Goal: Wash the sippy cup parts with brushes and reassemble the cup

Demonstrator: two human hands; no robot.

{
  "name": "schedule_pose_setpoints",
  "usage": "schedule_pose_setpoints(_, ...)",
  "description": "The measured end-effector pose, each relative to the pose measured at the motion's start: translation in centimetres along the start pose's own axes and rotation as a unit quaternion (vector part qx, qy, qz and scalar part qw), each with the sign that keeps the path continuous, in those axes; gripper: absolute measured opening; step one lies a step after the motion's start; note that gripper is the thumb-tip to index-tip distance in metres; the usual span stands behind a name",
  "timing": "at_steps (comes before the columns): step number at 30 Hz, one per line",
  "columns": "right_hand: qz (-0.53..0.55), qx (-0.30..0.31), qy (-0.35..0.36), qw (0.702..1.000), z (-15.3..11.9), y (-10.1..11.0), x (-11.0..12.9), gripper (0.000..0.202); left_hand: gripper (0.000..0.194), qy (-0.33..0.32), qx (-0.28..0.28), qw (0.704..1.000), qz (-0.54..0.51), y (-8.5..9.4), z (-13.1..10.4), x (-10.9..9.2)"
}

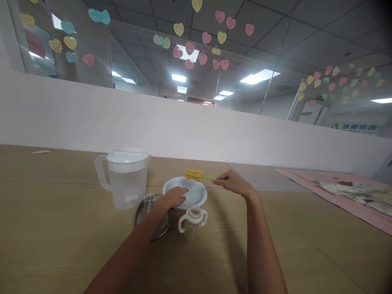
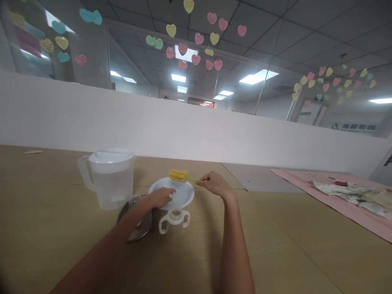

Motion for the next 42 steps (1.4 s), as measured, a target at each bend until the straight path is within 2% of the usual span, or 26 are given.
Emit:
schedule_pose_setpoints(6,0.0,0.004,-0.007,1.0,-0.2,0.0,-0.2,0.037,0.016,-0.008,-0.051,0.999,0.001,0.2,-0.2,0.9)
schedule_pose_setpoints(12,0.001,0.01,-0.003,1.0,0.1,-0.3,-0.7,0.038,0.01,-0.008,-0.076,0.997,-0.027,0.7,-0.2,0.7)
schedule_pose_setpoints(15,0.002,0.012,-0.003,1.0,0.0,-0.3,-0.8,0.038,0.013,-0.011,-0.103,0.993,-0.06,2.1,0.0,0.6)
schedule_pose_setpoints(18,0.018,0.02,0.007,1.0,-0.4,0.0,-0.8,0.04,0.014,-0.02,-0.134,0.986,-0.101,4.3,0.1,0.1)
schedule_pose_setpoints(20,0.037,0.027,0.024,0.999,-0.6,0.2,-0.6,0.041,0.019,-0.023,-0.156,0.972,-0.175,6.1,-0.2,-0.5)
schedule_pose_setpoints(23,0.047,0.018,0.018,0.999,-0.6,0.5,-0.9,0.043,0.029,-0.015,-0.173,0.916,-0.362,8.3,-1.1,-1.4)
schedule_pose_setpoints(25,0.03,0.01,0.0,0.999,-0.5,0.4,-1.3,0.045,0.033,-0.018,-0.18,0.886,-0.428,9.5,-1.9,-2.3)
schedule_pose_setpoints(26,0.024,0.013,-0.002,1.0,-0.4,0.3,-1.3,0.045,0.035,-0.02,-0.186,0.879,-0.438,10.0,-2.2,-2.7)
schedule_pose_setpoints(29,0.044,0.041,0.034,0.998,-0.6,-0.2,-0.2,0.044,0.034,-0.025,-0.213,0.887,-0.409,10.9,-2.8,-3.2)
schedule_pose_setpoints(32,0.068,0.037,0.06,0.995,-1.0,0.1,1.1,0.042,0.029,-0.03,-0.253,0.901,-0.35,11.2,-2.8,-3.1)
schedule_pose_setpoints(35,0.074,0.023,0.05,0.996,-1.1,0.4,1.3,0.043,0.025,-0.053,-0.286,0.908,-0.302,11.6,-2.9,-3.0)
schedule_pose_setpoints(42,0.105,0.036,0.023,0.994,-0.6,0.0,0.8,0.049,0.017,-0.072,-0.333,0.917,-0.209,13.0,-4.1,-4.2)
Point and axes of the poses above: each hand's wrist, its own z-axis towards the middle knuckle, its own y-axis out of the back of the hand, x = y × z, the point moved 8 cm from there along z, towards the middle knuckle, and after that the axes turned 11 degrees about -z, right-handed, at the moved point
